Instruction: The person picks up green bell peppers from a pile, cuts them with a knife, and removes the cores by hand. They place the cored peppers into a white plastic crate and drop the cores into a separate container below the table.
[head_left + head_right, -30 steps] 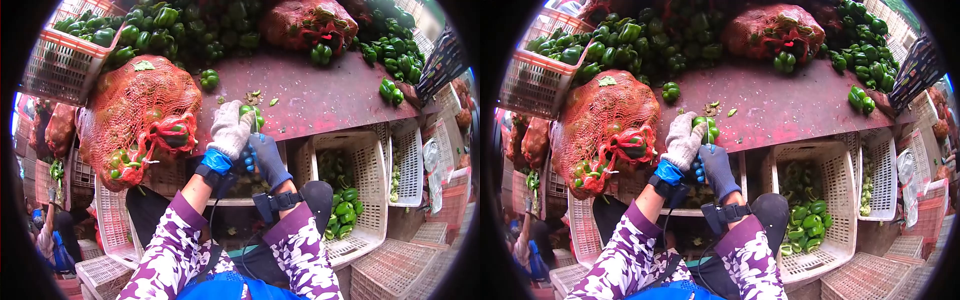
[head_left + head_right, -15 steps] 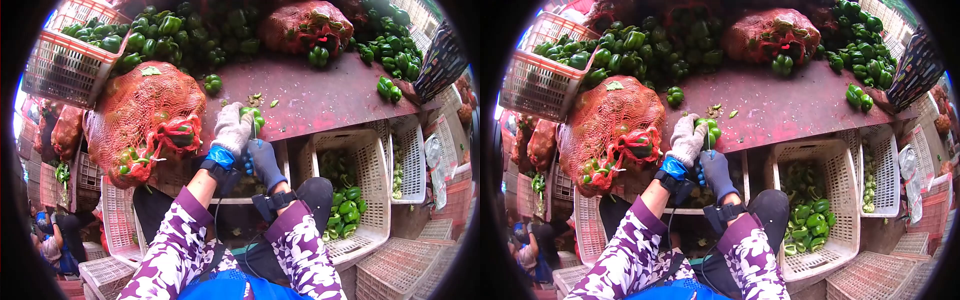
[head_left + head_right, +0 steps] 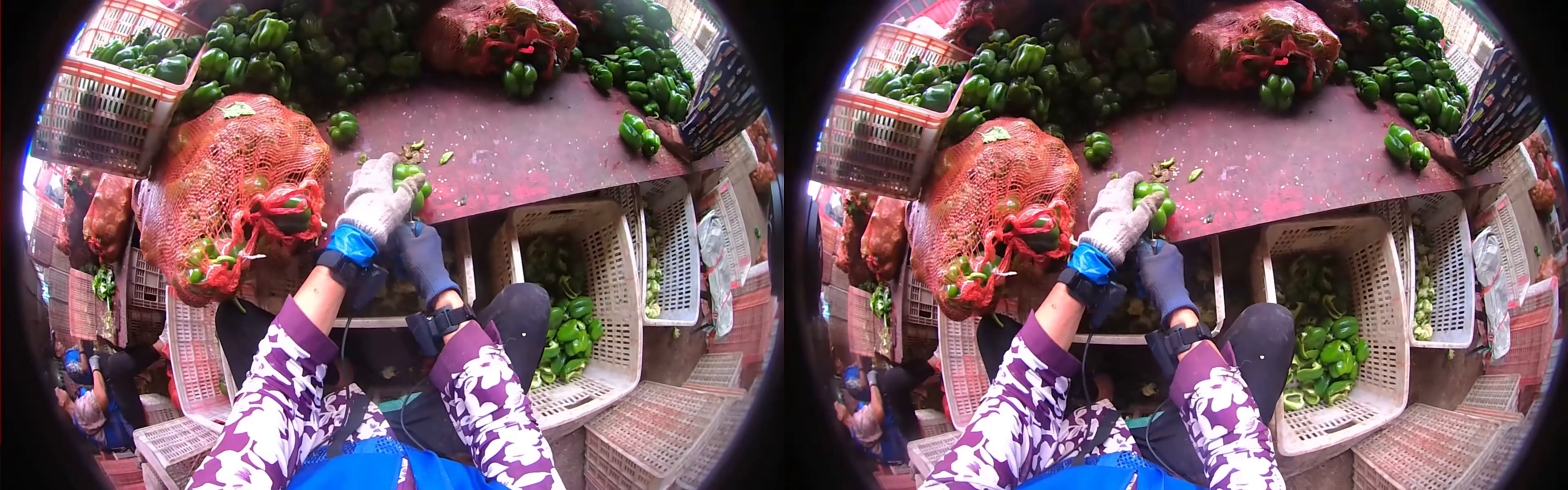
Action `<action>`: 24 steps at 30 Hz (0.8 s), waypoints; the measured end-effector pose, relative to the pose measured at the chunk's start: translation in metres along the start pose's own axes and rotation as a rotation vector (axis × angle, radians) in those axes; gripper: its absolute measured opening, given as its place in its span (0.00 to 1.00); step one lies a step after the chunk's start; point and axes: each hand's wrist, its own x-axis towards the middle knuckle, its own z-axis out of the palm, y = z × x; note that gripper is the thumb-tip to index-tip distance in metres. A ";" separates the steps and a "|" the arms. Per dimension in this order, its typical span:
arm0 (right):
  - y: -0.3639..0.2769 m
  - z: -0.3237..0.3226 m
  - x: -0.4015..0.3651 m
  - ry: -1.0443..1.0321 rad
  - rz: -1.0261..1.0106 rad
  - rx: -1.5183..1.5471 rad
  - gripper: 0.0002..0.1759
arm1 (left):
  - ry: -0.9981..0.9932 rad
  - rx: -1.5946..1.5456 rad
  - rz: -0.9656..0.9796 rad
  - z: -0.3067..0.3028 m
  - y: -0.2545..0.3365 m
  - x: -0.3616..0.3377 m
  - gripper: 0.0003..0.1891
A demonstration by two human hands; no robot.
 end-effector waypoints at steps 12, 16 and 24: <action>-0.010 -0.005 -0.005 -0.049 0.125 0.126 0.15 | -0.010 -0.118 0.085 0.010 -0.028 0.002 0.28; -0.027 -0.013 -0.011 -0.122 0.270 0.233 0.15 | -0.011 -0.171 0.133 0.011 -0.041 0.001 0.26; -0.027 -0.016 -0.006 -0.259 0.435 0.445 0.17 | -0.131 -0.334 0.045 -0.005 -0.071 -0.003 0.25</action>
